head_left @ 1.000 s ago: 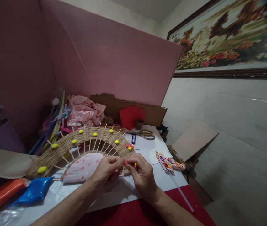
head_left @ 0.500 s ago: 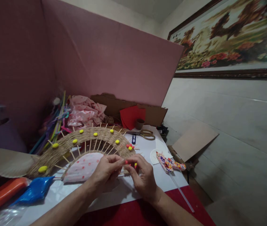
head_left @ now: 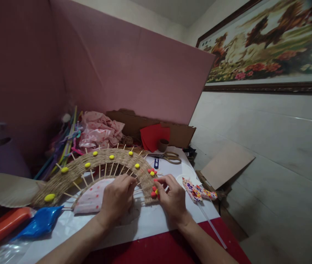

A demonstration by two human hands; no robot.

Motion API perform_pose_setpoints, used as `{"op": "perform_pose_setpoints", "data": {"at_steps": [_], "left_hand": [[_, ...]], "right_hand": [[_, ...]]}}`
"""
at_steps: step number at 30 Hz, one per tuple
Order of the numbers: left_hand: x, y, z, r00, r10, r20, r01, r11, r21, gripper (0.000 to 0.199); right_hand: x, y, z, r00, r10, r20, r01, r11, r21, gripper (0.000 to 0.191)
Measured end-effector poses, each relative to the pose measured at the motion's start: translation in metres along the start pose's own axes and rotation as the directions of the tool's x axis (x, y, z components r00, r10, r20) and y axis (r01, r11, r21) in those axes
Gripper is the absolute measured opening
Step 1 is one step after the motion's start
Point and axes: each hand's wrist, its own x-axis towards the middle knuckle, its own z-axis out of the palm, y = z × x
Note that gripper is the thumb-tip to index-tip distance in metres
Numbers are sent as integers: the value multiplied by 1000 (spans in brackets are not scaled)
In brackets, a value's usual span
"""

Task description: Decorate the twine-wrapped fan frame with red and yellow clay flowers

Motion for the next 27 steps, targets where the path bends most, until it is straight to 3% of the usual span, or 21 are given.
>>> {"op": "perform_pose_setpoints", "data": {"at_steps": [3, 6, 13, 18, 27], "left_hand": [[2, -5, -1, 993, 110, 33, -115, 940, 320, 21], [4, -9, 1, 985, 159, 62, -170, 893, 416, 17], [3, -11, 5, 977, 193, 89, -213, 895, 391, 17], [3, -10, 7, 986, 156, 62, -168, 917, 362, 17], [1, -13, 13, 971, 232, 66, -240, 905, 350, 16]], "right_hand": [[4, 7, 3, 1000, -2, -21, 0, 997, -77, 8], [6, 11, 7, 1000, 11, -26, -14, 993, -117, 6], [11, 16, 13, 996, 80, -29, -82, 991, -103, 4], [11, 15, 15, 994, 102, -30, -105, 990, -99, 4], [12, 15, 16, 993, 108, -38, -112, 985, -134, 6]]}}
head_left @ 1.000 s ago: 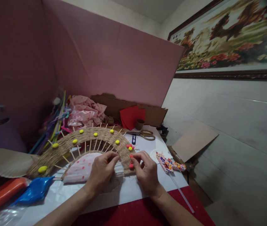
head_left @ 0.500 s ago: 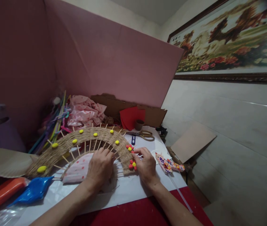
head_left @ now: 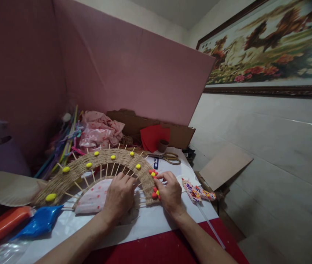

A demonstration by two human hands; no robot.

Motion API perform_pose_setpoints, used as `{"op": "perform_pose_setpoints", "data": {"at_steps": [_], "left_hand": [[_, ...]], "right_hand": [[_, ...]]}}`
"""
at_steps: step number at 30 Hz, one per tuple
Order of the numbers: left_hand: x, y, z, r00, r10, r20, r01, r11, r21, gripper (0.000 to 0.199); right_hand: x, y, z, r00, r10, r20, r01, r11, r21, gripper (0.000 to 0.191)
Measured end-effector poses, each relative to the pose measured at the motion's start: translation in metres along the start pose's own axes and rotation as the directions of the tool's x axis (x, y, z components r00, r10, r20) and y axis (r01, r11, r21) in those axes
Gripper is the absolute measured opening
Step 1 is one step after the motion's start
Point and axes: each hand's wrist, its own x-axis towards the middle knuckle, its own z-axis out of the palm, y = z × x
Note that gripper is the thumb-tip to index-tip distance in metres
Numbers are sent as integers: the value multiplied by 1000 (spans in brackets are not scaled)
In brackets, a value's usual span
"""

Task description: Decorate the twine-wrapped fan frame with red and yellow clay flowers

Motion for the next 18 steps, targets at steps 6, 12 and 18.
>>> {"op": "perform_pose_setpoints", "data": {"at_steps": [6, 12, 18], "left_hand": [[-1, -1, 1, 1000, 15, -6, -15, 1000, -17, 16], [-1, -1, 2, 1000, 15, -7, -15, 999, -28, 17], [-1, 1, 0, 1000, 9, -4, -9, 1000, -28, 18]], "right_hand": [[-1, -1, -3, 1000, 11, 6, -11, 1000, 12, 5], [-2, 0, -3, 1000, 24, 18, -24, 999, 29, 7], [-1, 0, -2, 1000, 21, 13, -20, 1000, -19, 8]]}}
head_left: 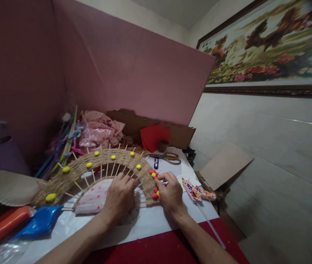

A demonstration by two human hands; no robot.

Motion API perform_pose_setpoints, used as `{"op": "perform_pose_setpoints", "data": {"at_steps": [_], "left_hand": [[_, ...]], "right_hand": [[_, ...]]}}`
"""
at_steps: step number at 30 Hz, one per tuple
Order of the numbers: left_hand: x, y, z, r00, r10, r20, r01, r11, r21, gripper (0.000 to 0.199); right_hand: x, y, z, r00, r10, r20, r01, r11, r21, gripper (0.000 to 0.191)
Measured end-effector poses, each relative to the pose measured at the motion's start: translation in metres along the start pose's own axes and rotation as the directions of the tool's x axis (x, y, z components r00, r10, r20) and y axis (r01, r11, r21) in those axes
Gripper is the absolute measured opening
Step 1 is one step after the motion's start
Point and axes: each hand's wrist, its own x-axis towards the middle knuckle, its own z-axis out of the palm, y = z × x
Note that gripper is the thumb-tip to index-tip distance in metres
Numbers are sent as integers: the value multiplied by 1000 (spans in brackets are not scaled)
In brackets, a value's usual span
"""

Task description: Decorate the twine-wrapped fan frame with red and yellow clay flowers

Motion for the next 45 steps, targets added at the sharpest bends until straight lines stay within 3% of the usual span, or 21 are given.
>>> {"op": "perform_pose_setpoints", "data": {"at_steps": [7, 15, 20, 27, 31, 37, 45], "left_hand": [[-1, 1, 0, 1000, 28, -6, -28, 999, -19, 20], [-1, 0, 1, 1000, 29, -8, -29, 1000, -3, 21], [-1, -1, 2, 999, 37, -19, -37, 999, -3, 21], [-1, -1, 0, 999, 49, -17, -49, 999, -23, 22], [0, -1, 0, 999, 43, -21, -44, 999, -23, 21], [-1, -1, 0, 999, 43, -13, -44, 999, -28, 21], [0, 2, -2, 998, 43, -35, -45, 997, -58, 24]], "right_hand": [[2, 0, 2, 1000, -5, -3, 4, 999, -52, 8], [1, 4, -6, 1000, -13, 26, 10, 995, 103, 7], [-1, 2, -12, 994, -106, -4, 106, 994, -33, 15], [-6, -2, -14, 967, -244, 68, 252, 948, -193, 35], [-6, -3, -13, 968, -233, 89, 245, 955, -167, 37], [3, 7, -12, 987, -155, -44, 149, 981, -122, 42], [3, 7, -10, 985, -171, 17, 171, 975, -138, 45]]}}
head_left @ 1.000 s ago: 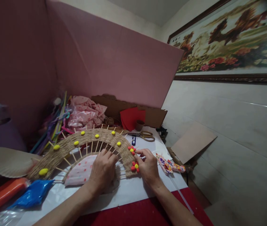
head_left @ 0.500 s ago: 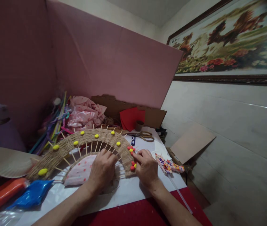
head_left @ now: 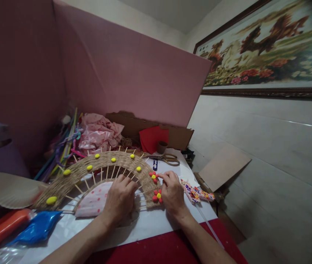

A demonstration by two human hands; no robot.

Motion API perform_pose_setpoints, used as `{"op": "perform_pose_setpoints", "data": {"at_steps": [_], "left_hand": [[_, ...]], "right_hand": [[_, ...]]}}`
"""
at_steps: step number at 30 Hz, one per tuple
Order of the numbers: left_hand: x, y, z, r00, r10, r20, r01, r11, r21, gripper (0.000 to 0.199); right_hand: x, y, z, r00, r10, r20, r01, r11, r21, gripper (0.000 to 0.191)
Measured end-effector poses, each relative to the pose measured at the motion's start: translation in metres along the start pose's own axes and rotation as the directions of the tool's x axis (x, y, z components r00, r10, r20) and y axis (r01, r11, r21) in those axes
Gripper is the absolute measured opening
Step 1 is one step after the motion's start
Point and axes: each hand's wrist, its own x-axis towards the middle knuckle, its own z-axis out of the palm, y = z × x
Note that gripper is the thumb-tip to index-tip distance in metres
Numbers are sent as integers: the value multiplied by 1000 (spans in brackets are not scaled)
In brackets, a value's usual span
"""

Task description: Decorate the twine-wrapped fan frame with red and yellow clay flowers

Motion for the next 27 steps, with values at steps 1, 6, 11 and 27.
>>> {"op": "perform_pose_setpoints", "data": {"at_steps": [1, 6, 11, 27], "left_hand": [[0, 0, 0, 1000, -5, 2, 5, 1000, -5, 24], [0, 0, 1, 1000, -10, 11, 10, 1000, -26, 24], [1, 0, 1, 1000, -13, 4, 13, 1000, -16, 24], [1, 0, 2, 1000, -10, 9, 10, 1000, 1, 23]], "right_hand": [[0, -1, 0, 1000, -2, 1, 2, 1000, 2, 44], [-2, -2, 1, 1000, -21, 6, 21, 1000, -6, 42], [-2, -3, 0, 999, -31, 31, 32, 999, -33, 40], [5, -1, 2, 1000, 13, 17, -15, 997, 77, 16]]}}
